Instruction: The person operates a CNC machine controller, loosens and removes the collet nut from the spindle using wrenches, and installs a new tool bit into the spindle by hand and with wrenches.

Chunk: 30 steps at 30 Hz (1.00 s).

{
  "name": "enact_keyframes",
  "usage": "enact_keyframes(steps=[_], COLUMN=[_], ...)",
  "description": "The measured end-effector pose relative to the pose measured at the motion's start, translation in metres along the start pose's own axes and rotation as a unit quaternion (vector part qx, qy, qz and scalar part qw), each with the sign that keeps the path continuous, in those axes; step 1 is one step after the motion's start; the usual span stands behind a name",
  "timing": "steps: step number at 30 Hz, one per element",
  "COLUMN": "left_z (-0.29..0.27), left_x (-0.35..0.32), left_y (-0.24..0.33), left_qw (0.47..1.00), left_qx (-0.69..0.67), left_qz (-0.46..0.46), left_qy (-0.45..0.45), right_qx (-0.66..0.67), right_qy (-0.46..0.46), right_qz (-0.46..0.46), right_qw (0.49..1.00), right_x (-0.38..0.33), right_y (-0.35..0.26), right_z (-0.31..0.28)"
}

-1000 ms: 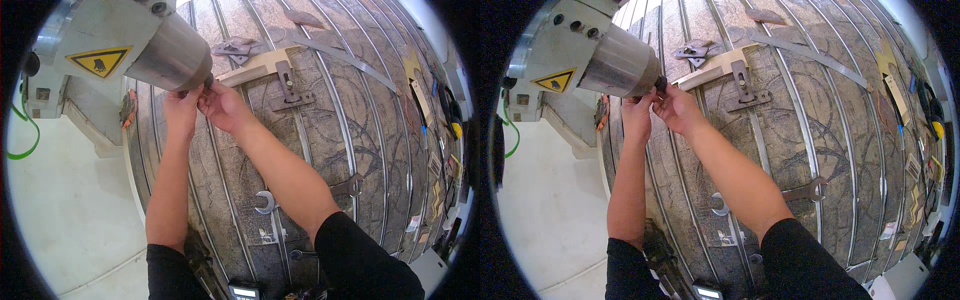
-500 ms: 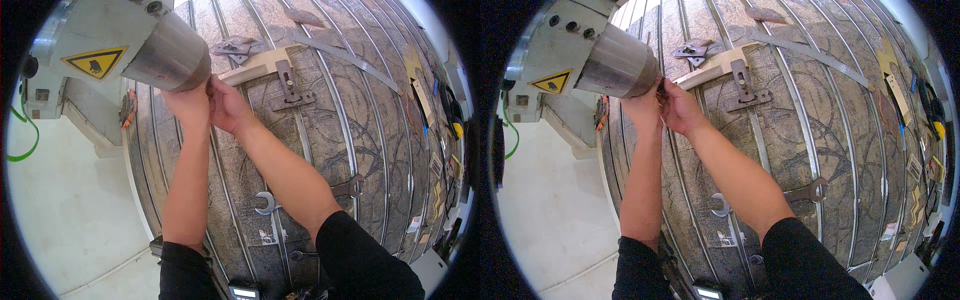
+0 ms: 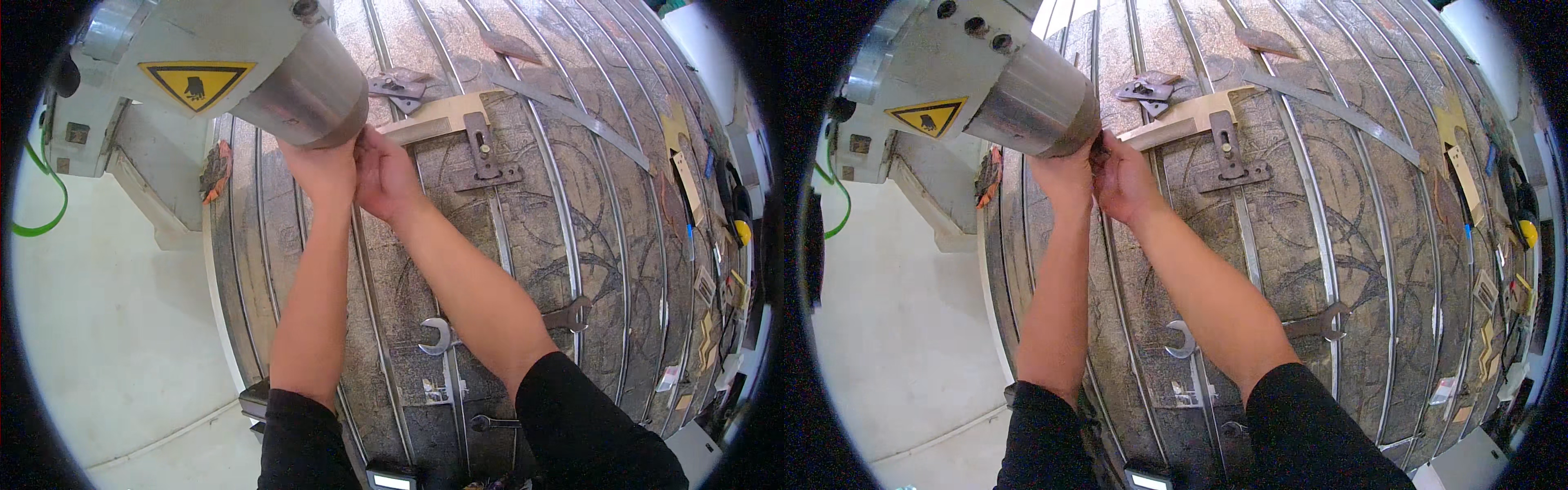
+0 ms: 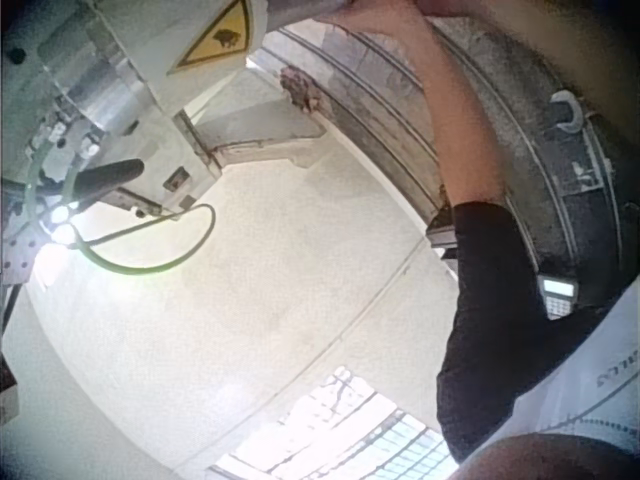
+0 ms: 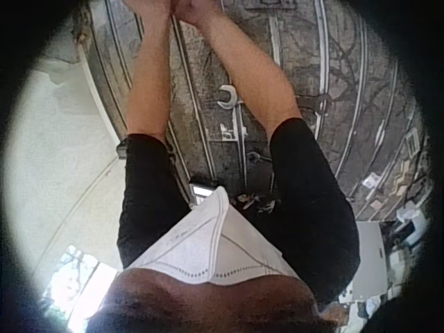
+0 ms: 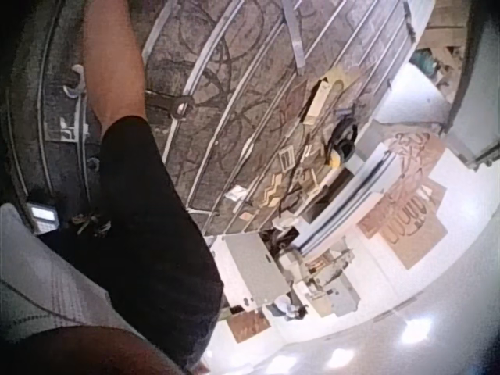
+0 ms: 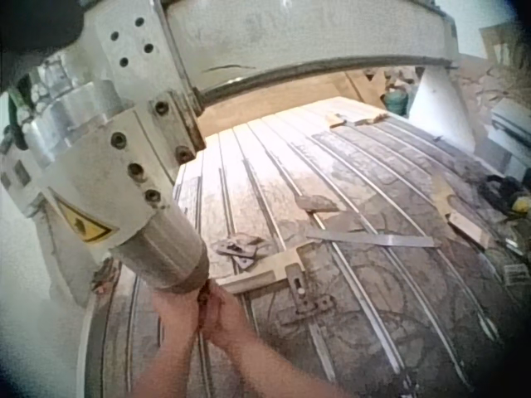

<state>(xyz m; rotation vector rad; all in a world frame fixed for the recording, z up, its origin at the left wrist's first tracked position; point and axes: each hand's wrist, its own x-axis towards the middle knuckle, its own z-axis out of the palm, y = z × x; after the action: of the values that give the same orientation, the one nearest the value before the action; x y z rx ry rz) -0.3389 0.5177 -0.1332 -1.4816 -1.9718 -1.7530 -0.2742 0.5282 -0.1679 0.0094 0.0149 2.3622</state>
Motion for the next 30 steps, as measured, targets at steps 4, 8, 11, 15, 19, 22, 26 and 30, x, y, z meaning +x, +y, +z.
enact_keyframes(steps=[4,8,11,15,19,22,26,30], left_z=[-0.009,-0.01,-0.002,-0.001,-0.002,-0.004,-0.002,-0.001], left_x=[-0.003,-0.001,-0.001,0.001,-0.004,-0.002,-0.003,0.001], left_y=[-0.003,-0.008,0.018,0.001,-0.005,-0.006,-0.006,0.003], left_qw=[0.98,0.983,0.99,0.999,0.997,0.987,0.987,0.997], left_qx=[-0.171,-0.132,-0.055,0.009,-0.066,-0.143,-0.094,-0.056], left_qz=[-0.083,-0.057,-0.094,-0.038,-0.029,-0.053,-0.093,-0.047], left_qy=[-0.058,-0.111,-0.095,-0.019,-0.005,-0.039,-0.096,-0.033], right_qx=[-0.011,-0.029,-0.014,-0.012,-0.043,-0.096,-0.08,-0.009], right_qy=[0.0,0.091,0.044,0.023,0.05,0.128,0.129,0.009], right_qz=[-0.026,-0.025,-0.024,-0.031,-0.004,0.012,0.006,-0.017], right_qw=[1.0,0.995,0.999,0.999,0.998,0.987,0.988,1.0], right_x=[0.007,0.014,0.011,0.002,0.004,0.024,0.011,0.003], right_y=[0.0,0.0,-0.006,0.004,0.002,-0.005,-0.005,0.006], right_z=[-0.001,0.006,0.002,0.003,0.011,0.002,-0.006,0.004])
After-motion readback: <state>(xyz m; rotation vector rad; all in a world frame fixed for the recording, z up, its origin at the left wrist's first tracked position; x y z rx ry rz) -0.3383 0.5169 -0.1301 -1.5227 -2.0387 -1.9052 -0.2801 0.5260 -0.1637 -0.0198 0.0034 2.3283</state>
